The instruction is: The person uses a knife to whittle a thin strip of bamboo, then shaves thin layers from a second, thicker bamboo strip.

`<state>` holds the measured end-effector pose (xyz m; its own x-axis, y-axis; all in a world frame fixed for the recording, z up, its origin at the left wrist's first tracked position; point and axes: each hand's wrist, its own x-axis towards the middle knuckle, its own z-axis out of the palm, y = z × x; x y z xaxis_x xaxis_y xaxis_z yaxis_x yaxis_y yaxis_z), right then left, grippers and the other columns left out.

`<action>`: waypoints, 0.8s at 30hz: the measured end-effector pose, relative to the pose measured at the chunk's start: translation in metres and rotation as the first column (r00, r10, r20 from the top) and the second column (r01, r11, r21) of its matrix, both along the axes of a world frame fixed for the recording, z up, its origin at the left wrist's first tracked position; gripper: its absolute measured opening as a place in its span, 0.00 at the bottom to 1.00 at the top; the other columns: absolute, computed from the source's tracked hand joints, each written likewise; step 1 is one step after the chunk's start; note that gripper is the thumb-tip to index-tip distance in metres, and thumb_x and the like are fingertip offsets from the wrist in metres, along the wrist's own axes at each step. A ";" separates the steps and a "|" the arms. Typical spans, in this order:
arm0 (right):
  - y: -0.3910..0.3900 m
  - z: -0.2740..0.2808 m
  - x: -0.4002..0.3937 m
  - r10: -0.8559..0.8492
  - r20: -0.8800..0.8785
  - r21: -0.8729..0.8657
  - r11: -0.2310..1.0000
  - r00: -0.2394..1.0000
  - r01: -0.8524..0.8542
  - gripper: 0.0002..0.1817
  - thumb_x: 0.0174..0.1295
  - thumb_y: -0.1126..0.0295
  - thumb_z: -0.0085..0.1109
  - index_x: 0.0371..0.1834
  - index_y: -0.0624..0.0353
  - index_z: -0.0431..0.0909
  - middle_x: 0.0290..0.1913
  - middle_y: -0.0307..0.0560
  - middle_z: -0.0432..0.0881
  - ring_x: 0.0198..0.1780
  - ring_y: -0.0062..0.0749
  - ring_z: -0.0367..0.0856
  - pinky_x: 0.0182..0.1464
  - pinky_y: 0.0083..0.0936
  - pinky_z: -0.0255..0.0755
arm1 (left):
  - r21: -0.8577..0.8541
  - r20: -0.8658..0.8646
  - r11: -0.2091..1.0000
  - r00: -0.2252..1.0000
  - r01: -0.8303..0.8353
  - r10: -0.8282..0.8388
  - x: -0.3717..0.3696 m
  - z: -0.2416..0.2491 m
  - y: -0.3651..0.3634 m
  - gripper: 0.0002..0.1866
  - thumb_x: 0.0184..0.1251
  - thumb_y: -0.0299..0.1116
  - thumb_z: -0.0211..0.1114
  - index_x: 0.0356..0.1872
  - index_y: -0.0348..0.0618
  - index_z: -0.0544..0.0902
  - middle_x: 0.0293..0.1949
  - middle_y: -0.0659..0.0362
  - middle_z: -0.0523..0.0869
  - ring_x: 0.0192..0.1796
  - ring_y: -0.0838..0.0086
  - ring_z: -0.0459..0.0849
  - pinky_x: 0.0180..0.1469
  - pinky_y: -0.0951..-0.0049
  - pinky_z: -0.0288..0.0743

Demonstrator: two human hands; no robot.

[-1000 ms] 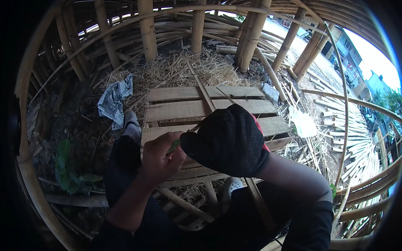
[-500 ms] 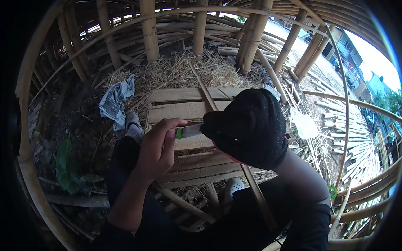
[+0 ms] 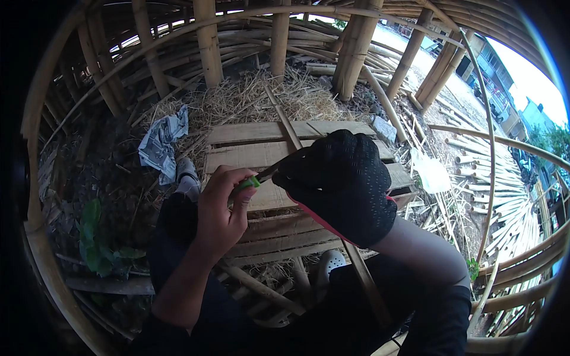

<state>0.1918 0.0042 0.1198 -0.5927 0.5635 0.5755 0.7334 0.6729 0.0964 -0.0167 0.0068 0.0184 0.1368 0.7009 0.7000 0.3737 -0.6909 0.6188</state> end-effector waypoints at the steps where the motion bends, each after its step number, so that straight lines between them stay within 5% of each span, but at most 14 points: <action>1: 0.000 0.000 -0.001 0.007 0.015 0.014 1.000 1.000 -0.008 0.09 0.51 0.63 0.73 0.36 0.47 0.89 0.34 0.37 0.85 0.34 0.37 0.78 0.37 0.37 0.68 | -0.005 0.004 1.000 1.000 0.011 -0.011 0.001 0.000 -0.001 0.10 0.70 0.24 0.63 0.50 0.37 0.78 0.41 0.51 0.80 0.41 0.63 0.85 0.39 0.67 0.82; 24: -0.001 -0.009 -0.013 0.057 -0.087 -0.031 0.998 0.995 -0.060 0.11 0.47 0.69 0.73 0.36 0.47 0.89 0.31 0.40 0.85 0.34 0.39 0.82 0.34 0.36 0.73 | -0.013 0.143 0.997 0.987 0.078 -0.075 0.008 -0.004 -0.005 0.08 0.69 0.25 0.64 0.46 0.35 0.79 0.37 0.52 0.81 0.39 0.66 0.83 0.42 0.69 0.76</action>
<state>0.1786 0.0036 0.1112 -0.5743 0.5491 0.6072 0.6976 0.7164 0.0118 -0.0082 0.0014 0.0142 0.0905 0.7052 0.7032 0.2279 -0.7021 0.6747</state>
